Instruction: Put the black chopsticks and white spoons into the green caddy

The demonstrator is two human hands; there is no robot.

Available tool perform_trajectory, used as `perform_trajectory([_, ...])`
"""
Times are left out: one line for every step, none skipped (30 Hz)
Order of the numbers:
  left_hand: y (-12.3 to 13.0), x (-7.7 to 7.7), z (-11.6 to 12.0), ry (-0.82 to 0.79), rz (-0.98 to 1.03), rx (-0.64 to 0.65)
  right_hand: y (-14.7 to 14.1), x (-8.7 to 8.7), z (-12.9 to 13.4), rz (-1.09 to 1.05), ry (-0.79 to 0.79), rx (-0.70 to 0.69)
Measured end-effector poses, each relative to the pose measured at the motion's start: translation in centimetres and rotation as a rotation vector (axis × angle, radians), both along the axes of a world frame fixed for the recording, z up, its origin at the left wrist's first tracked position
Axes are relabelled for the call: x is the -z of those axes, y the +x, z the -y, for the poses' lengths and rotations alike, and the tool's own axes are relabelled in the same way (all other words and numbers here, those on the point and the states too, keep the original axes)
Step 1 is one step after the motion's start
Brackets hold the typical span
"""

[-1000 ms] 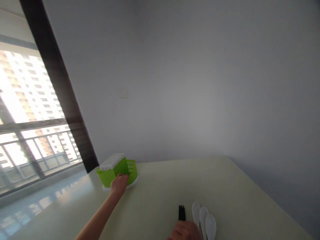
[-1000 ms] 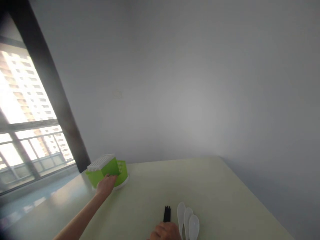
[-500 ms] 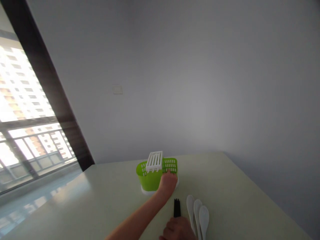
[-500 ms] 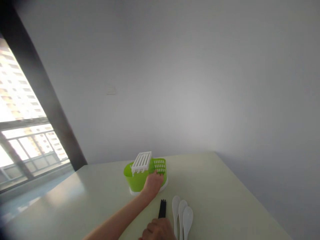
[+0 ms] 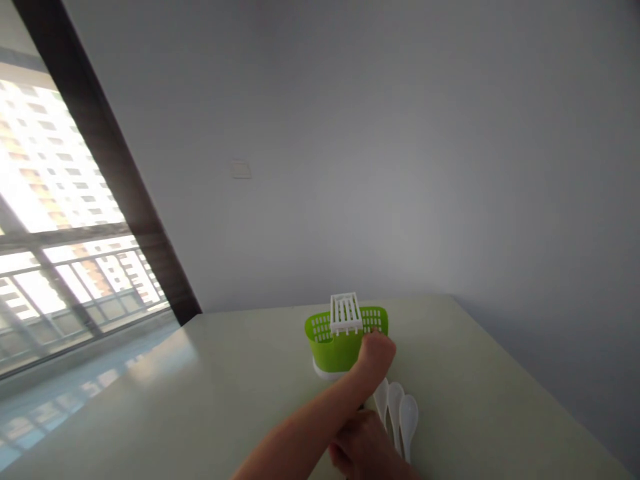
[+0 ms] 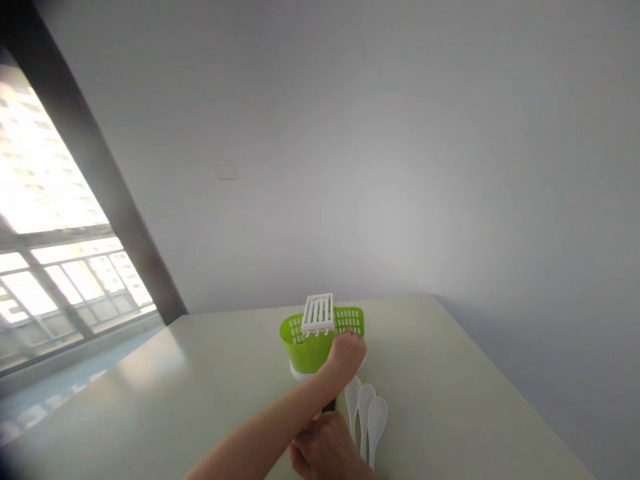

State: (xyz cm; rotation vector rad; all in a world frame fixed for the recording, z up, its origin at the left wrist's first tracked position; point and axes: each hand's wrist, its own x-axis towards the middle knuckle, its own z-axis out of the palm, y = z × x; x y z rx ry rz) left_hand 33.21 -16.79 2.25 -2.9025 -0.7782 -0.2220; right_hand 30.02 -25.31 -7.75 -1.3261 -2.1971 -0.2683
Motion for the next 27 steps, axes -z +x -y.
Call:
perform_trajectory([-0.6,-0.4,0.7,0.022,0.032,-0.012,0.3,-0.2,0.2,-0.018,-0.016,0.034])
perform_trajectory([-1.5,-0.7,1.3,0.055,0.069,-0.020,0.7,-0.5,0.3,-0.032,-0.029,0.081])
perform_trajectory([-2.7,-0.8,2.0,0.083,0.121,-0.024,1.1,-0.7,0.4,-0.044,-0.039,0.135])
perform_trajectory([-4.2,-0.9,2.6,0.096,0.177,-0.040,1.6,-1.0,0.5,-0.054,-0.046,0.175])
perform_trajectory([-5.9,-0.7,3.2,0.092,0.232,-0.084,2.0,-1.3,0.4,-0.065,-0.053,0.206])
perform_trajectory([-7.7,-0.4,3.6,0.065,0.281,-0.157,2.4,-1.6,0.4,-0.080,-0.057,0.229])
perform_trajectory([-9.4,0.1,3.9,0.017,0.316,-0.254,2.7,-1.9,0.4,-0.100,-0.062,0.252])
perform_trajectory([-11.1,0.8,4.2,-0.040,0.338,-0.356,2.9,-2.2,0.4,-0.125,-0.067,0.278])
perform_trajectory([-12.6,1.7,4.4,-0.104,0.342,-0.447,3.0,-2.4,0.4,-0.144,-0.070,0.298])
perform_trajectory([-13.9,2.6,4.7,-0.170,0.327,-0.517,3.0,-2.6,0.4,-0.156,-0.075,0.313])
perform_trajectory([-14.8,3.5,5.0,-0.238,0.295,-0.566,2.9,-2.7,0.5,-0.160,-0.079,0.317])
perform_trajectory([-15.4,4.4,5.3,-0.300,0.252,-0.595,2.7,-2.8,0.7,-0.154,-0.083,0.309])
perform_trajectory([-15.7,5.2,5.7,-0.353,0.203,-0.609,2.5,-2.7,0.8,-0.141,-0.089,0.295])
perform_trajectory([-15.8,5.8,6.0,-0.392,0.161,-0.613,2.2,-2.6,0.9,-0.125,-0.096,0.275])
perform_trajectory([-15.6,6.3,6.4,-0.417,0.127,-0.612,1.9,-2.4,1.1,-0.107,-0.104,0.253])
perform_trajectory([-15.4,6.7,6.7,-0.426,0.105,-0.609,1.6,-2.2,1.2,-0.090,-0.114,0.231])
perform_trajectory([-15.1,6.9,6.9,-0.426,0.094,-0.606,1.4,-2.1,1.3,-0.074,-0.123,0.215])
perform_trajectory([-14.8,7.1,7.0,-0.421,0.091,-0.603,1.3,-1.9,1.3,-0.060,-0.133,0.205])
perform_trajectory([-14.6,7.1,7.1,-0.417,0.093,-0.601,1.2,-1.8,1.4,-0.049,-0.140,0.200])
perform_trajectory([-14.5,7.2,7.1,-0.414,0.097,-0.598,1.2,-1.7,1.4,-0.041,-0.145,0.199])
perform_trajectory([-14.5,7.2,7.0,-0.414,0.098,-0.594,1.2,-1.6,1.4,-0.035,-0.150,0.199])
perform_trajectory([-14.5,7.3,7.0,-0.414,0.102,-0.590,1.3,-1.5,1.3,-0.031,-0.152,0.202])
perform_trajectory([-14.6,7.4,6.9,-0.413,0.109,-0.587,1.3,-1.5,1.3,-0.030,-0.153,0.204])
perform_trajectory([-14.7,7.5,6.9,-0.410,0.117,-0.586,1.3,-1.5,1.3,-0.029,-0.154,0.203])
perform_trajectory([-14.8,7.6,6.9,-0.406,0.127,-0.587,1.4,-1.5,1.3,-0.029,-0.155,0.201])
perform_trajectory([-14.9,7.8,6.9,-0.402,0.137,-0.591,1.4,-1.5,1.3,-0.029,-0.155,0.197])
perform_trajectory([-15.0,7.9,6.9,-0.395,0.148,-0.595,1.3,-1.5,1.3,-0.028,-0.155,0.195])
